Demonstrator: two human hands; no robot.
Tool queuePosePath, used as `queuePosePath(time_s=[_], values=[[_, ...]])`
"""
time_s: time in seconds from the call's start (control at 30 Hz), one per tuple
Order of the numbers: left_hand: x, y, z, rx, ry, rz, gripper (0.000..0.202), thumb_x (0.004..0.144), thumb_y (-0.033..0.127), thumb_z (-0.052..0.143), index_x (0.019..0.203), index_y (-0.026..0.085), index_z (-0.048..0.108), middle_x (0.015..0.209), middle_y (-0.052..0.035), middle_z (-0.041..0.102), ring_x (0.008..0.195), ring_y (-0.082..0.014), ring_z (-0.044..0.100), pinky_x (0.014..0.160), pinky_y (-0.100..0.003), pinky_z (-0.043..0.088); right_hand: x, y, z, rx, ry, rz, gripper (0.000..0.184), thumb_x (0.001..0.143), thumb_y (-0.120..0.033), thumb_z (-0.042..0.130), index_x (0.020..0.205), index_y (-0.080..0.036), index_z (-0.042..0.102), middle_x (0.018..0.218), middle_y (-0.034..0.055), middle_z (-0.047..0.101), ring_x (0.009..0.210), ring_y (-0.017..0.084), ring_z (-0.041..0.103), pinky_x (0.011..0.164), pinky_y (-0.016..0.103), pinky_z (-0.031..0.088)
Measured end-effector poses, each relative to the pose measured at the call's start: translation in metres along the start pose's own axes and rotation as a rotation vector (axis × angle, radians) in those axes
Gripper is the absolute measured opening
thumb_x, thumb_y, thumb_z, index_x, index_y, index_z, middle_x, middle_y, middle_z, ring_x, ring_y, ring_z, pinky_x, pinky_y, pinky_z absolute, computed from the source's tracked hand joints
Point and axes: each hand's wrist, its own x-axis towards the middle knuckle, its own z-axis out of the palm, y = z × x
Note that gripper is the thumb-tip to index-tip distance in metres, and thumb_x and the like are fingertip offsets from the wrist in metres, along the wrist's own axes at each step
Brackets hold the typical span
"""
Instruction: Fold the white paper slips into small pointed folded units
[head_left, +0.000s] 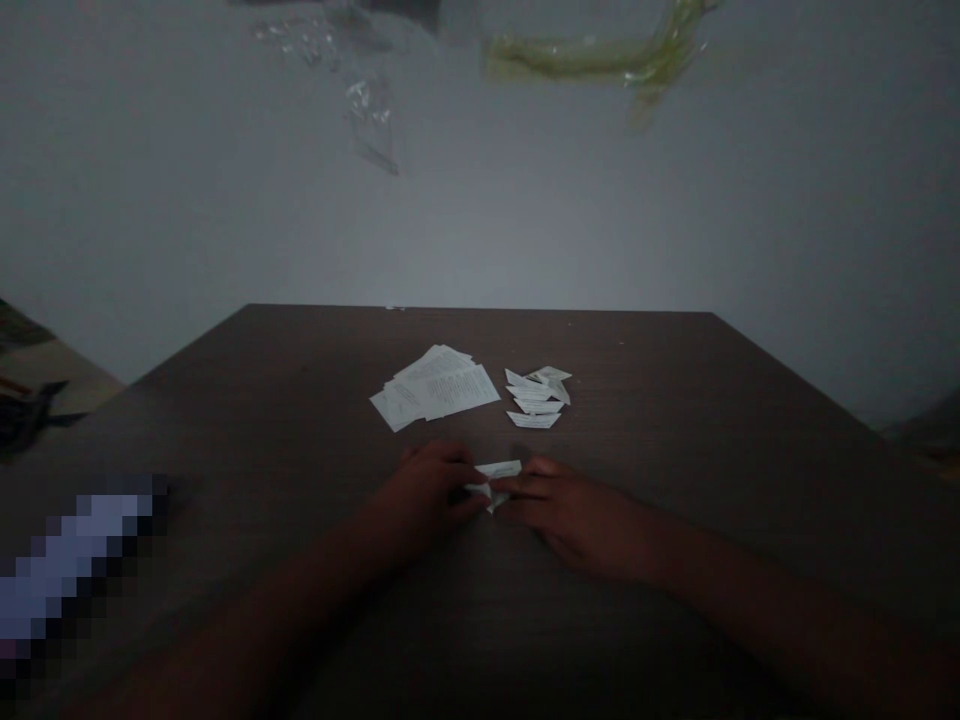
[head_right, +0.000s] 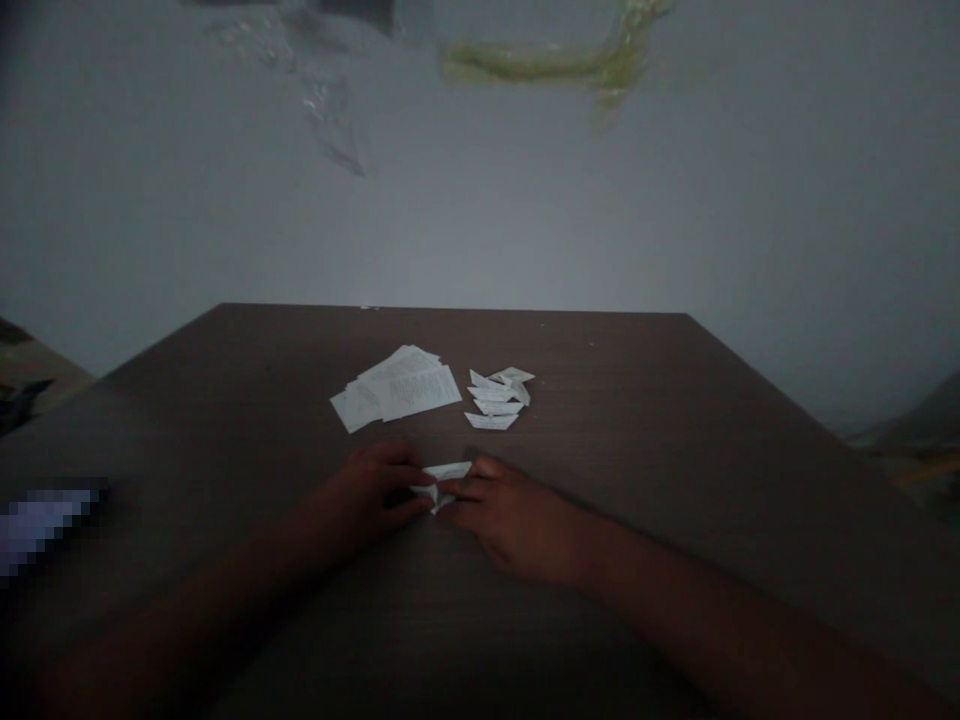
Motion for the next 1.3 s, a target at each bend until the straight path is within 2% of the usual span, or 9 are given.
queuePosePath(time_s=[0.2, 0.37, 0.43, 0.57, 0.7, 0.9, 1.07, 1.3], values=[[0.001, 0.000, 0.001, -0.003, -0.007, 0.003, 0.025, 0.105, 0.019, 0.078, 0.125, 0.029, 0.089, 0.123, -0.0074, 0.079, 0.122, -0.0349, 0.073, 0.112, -0.056, 0.054, 0.000, 0.002, 0.003, 0.064, 0.025, 0.036, 0.046, 0.103, 0.001, 0.059, 0.141, -0.020, 0.074, 0.153, 0.0109, 0.077, 0.124, 0.027, 0.071, 0.119, 0.050, 0.056], [-0.002, -0.002, 0.003, -0.017, 0.006, 0.039, 0.026, 0.104, 0.020, 0.080, 0.127, 0.029, 0.087, 0.128, -0.0069, 0.080, 0.128, -0.0371, 0.072, 0.116, -0.060, 0.050, -0.001, 0.007, 0.012, 0.062, 0.130, 0.066, 0.040, 0.107, -0.006, 0.061, 0.144, -0.017, 0.070, 0.151, 0.0173, 0.073, 0.140, 0.030, 0.067, 0.122, 0.050, 0.054], [-0.002, -0.002, 0.003, -0.011, 0.005, 0.050, 0.029, 0.103, 0.019, 0.080, 0.129, 0.029, 0.086, 0.130, -0.0063, 0.080, 0.131, -0.0375, 0.072, 0.118, -0.061, 0.049, 0.000, 0.008, 0.015, 0.080, 0.160, 0.104, 0.034, 0.107, -0.010, 0.064, 0.140, -0.017, 0.072, 0.139, 0.0171, 0.076, 0.131, 0.030, 0.070, 0.116, 0.051, 0.057], [-0.002, 0.000, 0.002, 0.009, -0.035, 0.015, 0.033, 0.100, 0.017, 0.082, 0.131, 0.030, 0.085, 0.137, -0.0063, 0.079, 0.135, -0.0363, 0.072, 0.122, -0.061, 0.047, 0.002, 0.009, 0.018, 0.166, 0.203, 0.191, 0.020, 0.106, -0.015, 0.071, 0.125, -0.022, 0.074, 0.118, 0.0102, 0.078, 0.113, 0.028, 0.071, 0.111, 0.052, 0.058], [-0.005, 0.004, -0.001, -0.022, -0.032, 0.010, 0.035, 0.098, 0.018, 0.083, 0.130, 0.032, 0.082, 0.142, -0.0054, 0.078, 0.139, -0.0349, 0.069, 0.126, -0.058, 0.043, 0.004, 0.010, 0.021, 0.297, 0.249, 0.256, 0.019, 0.102, -0.009, 0.072, 0.111, -0.025, 0.073, 0.108, 0.0047, 0.078, 0.108, 0.026, 0.071, 0.107, 0.047, 0.056], [-0.010, 0.012, -0.005, -0.089, 0.007, -0.002, 0.036, 0.090, 0.016, 0.087, 0.123, 0.025, 0.076, 0.138, -0.0045, 0.077, 0.139, -0.0327, 0.067, 0.128, -0.055, 0.041, 0.008, 0.009, 0.024, 0.394, 0.267, 0.390, 0.020, 0.098, -0.004, 0.070, 0.101, -0.024, 0.068, 0.101, 0.0018, 0.077, 0.100, 0.023, 0.071, 0.103, 0.044, 0.052], [-0.009, 0.015, -0.007, -0.079, -0.008, -0.019, 0.025, 0.087, 0.012, 0.086, 0.104, 0.024, 0.073, 0.135, -0.0018, 0.078, 0.137, -0.0310, 0.068, 0.128, -0.050, 0.040, 0.012, 0.006, 0.024, 0.411, 0.271, 0.442, 0.021, 0.097, -0.003, 0.071, 0.096, -0.023, 0.066, 0.099, 0.0018, 0.074, 0.099, 0.023, 0.067, 0.092, 0.037, 0.050], [-0.010, 0.013, -0.011, -0.067, -0.065, 0.040, 0.025, 0.093, 0.010, 0.079, 0.110, 0.028, 0.085, 0.136, -0.0008, 0.078, 0.137, -0.0308, 0.069, 0.126, -0.052, 0.041, 0.015, 0.002, 0.019, 0.412, 0.255, 0.488, 0.023, 0.095, 0.000, 0.069, 0.095, -0.023, 0.066, 0.098, 0.0018, 0.073, 0.096, 0.022, 0.066, 0.089, 0.035, 0.048]])
